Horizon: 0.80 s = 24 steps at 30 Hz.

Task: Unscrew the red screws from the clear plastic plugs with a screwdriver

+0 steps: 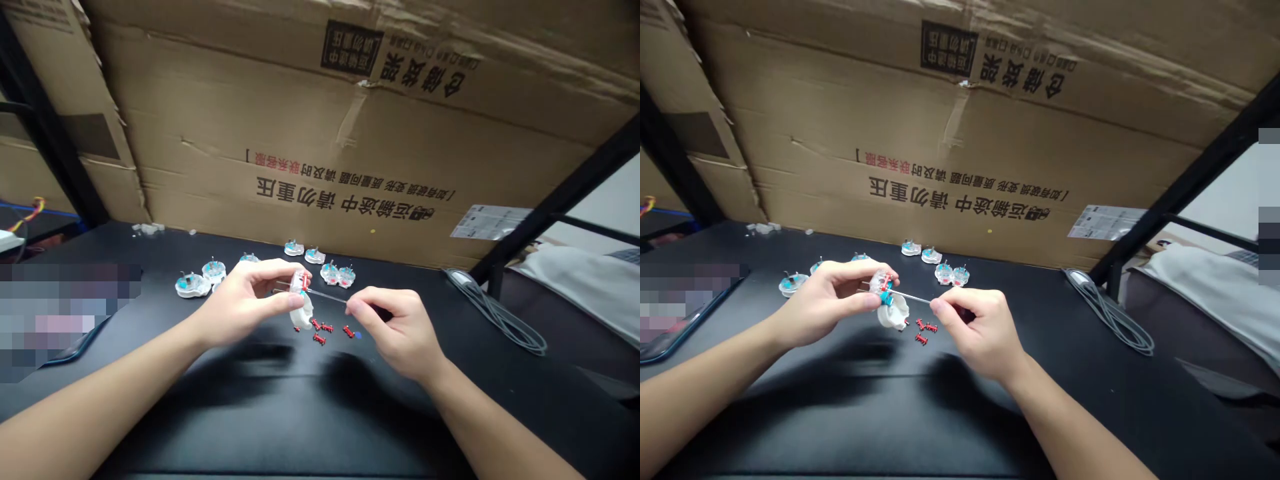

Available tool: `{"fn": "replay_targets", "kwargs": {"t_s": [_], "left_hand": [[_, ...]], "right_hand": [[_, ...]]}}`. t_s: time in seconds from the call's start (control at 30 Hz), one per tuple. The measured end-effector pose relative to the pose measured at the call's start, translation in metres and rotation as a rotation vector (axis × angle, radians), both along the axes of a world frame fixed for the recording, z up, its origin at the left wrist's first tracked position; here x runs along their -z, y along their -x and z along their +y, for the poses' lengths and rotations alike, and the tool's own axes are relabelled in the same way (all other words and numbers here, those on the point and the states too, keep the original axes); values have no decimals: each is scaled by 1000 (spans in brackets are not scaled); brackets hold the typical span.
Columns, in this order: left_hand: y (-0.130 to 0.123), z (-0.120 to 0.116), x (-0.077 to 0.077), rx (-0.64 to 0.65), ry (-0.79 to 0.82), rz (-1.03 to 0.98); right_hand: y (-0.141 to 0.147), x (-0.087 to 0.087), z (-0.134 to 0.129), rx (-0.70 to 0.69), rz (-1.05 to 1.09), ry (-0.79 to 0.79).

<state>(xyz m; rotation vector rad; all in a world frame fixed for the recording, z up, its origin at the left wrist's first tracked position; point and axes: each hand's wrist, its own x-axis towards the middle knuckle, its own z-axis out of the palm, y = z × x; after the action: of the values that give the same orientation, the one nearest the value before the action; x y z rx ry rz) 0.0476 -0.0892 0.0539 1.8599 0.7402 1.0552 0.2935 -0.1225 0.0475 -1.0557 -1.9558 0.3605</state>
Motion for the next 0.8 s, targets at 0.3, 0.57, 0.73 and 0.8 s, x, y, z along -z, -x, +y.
{"fn": "replay_targets", "kwargs": {"t_s": [0.3, 0.57, 0.73, 0.8], "left_hand": [[13, 0, -15, 56, -377, 312], [-7, -6, 0, 114, 229, 43], [-11, -2, 8, 3, 256, -28], [-8, 0, 6, -40, 146, -33]], "right_hand": [[2, 2, 8, -232, 138, 711], [-5, 0, -5, 119, -220, -591], [-10, -4, 3, 72, 14, -173], [-11, -3, 7, -53, 214, 119]]}}
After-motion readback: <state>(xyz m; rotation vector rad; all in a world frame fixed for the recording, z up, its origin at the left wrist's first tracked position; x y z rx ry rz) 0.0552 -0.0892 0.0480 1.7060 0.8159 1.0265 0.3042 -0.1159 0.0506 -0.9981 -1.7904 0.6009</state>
